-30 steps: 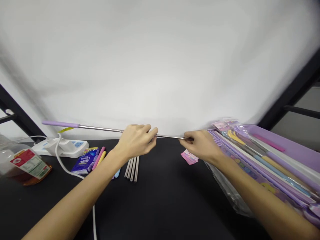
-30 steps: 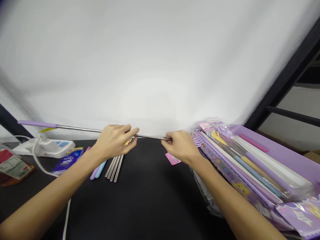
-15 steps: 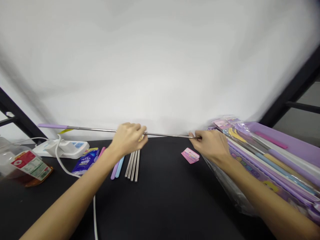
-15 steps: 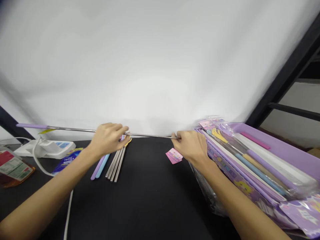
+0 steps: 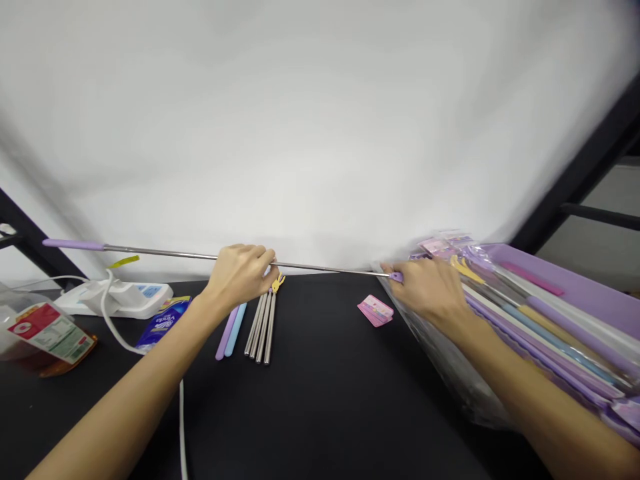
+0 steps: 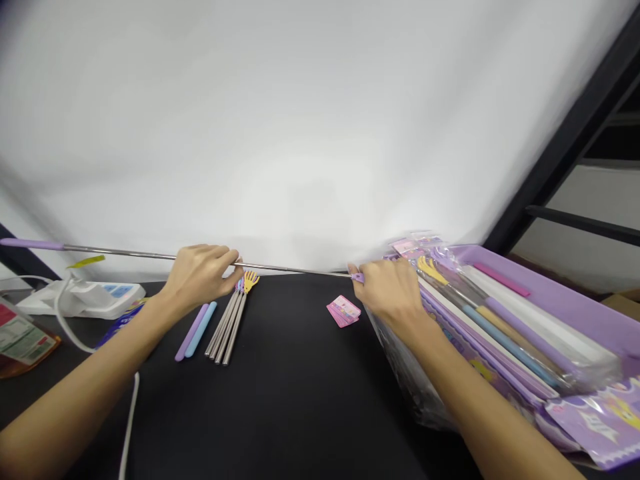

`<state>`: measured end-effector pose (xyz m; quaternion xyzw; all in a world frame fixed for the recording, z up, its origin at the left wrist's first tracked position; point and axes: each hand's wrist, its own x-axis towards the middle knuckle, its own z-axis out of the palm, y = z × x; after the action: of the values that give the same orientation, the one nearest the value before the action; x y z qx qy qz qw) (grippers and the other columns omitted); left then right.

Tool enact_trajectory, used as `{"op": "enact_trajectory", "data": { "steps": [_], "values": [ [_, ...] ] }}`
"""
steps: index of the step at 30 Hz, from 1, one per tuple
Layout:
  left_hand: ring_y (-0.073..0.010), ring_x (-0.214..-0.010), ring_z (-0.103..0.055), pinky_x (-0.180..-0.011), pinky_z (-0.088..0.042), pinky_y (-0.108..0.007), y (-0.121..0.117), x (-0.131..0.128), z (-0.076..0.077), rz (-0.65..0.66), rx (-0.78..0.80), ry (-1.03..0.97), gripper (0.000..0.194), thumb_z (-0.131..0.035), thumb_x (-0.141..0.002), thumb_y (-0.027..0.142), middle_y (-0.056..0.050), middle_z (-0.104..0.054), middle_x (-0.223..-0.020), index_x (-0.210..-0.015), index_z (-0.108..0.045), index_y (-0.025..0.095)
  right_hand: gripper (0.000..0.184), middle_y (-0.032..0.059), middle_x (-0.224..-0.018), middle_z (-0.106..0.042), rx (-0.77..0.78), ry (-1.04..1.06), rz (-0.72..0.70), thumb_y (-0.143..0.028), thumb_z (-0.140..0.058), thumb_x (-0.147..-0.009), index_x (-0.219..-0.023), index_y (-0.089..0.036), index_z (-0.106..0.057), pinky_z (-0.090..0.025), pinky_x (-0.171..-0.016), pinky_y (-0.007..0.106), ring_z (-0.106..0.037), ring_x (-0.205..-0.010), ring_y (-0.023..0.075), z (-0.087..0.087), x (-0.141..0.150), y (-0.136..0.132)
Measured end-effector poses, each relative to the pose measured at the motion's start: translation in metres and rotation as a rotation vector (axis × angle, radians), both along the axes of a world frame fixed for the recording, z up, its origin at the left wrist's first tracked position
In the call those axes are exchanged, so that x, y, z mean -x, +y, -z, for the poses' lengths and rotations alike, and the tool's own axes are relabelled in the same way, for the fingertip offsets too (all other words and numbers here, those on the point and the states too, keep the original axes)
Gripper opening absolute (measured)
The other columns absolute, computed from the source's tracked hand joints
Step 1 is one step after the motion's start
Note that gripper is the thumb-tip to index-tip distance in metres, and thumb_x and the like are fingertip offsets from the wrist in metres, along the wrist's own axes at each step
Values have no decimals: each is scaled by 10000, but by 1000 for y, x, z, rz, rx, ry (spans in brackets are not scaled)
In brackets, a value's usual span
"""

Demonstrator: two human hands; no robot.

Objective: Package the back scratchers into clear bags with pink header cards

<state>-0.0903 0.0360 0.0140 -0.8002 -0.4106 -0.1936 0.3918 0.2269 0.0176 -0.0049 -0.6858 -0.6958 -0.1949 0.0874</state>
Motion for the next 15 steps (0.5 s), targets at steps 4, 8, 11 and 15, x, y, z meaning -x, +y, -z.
{"op": "enact_trajectory", "data": {
  "steps": [4, 8, 11, 15],
  "values": [
    [-172, -557, -598, -510, -277, -301, -10, -22, 5, 59, 15, -61, 195, -508, -843, 246, -19, -649, -615, -717, -642, 182, 498, 135, -744, -731, 30, 164, 13, -481, -367, -945, -796, -209, -756, -264, -578, 331, -648, -694, 267, 0, 11, -2],
    [-152, -575, -568, -524, -293, -306, -15, -32, 5, 160, 31, 33, 210, -465, -876, 195, -18, -613, -643, -723, -609, 181, 462, 117, -686, -712, 0, 244, 9, -477, -399, -912, -747, -216, -743, -255, -566, 323, -630, -670, 255, 1, 13, -2],
    [-176, -625, -574, -580, -340, -322, -12, -26, 2, 60, -20, -4, 198, -471, -877, 205, -39, -607, -665, -738, -608, 170, 448, 125, -690, -702, -34, 306, 75, -476, -411, -899, -764, -206, -743, -257, -571, 323, -610, -675, 258, 2, 3, 0],
    [-187, -625, -572, -537, -309, -316, -15, -33, 3, -6, -29, -109, 172, -504, -851, 234, -47, -607, -655, -732, -608, 169, 404, 112, -652, -677, -33, 334, 53, -424, -433, -891, -693, -204, -708, -253, -579, 320, -584, -649, 235, 4, 7, 1]
  ]
}}
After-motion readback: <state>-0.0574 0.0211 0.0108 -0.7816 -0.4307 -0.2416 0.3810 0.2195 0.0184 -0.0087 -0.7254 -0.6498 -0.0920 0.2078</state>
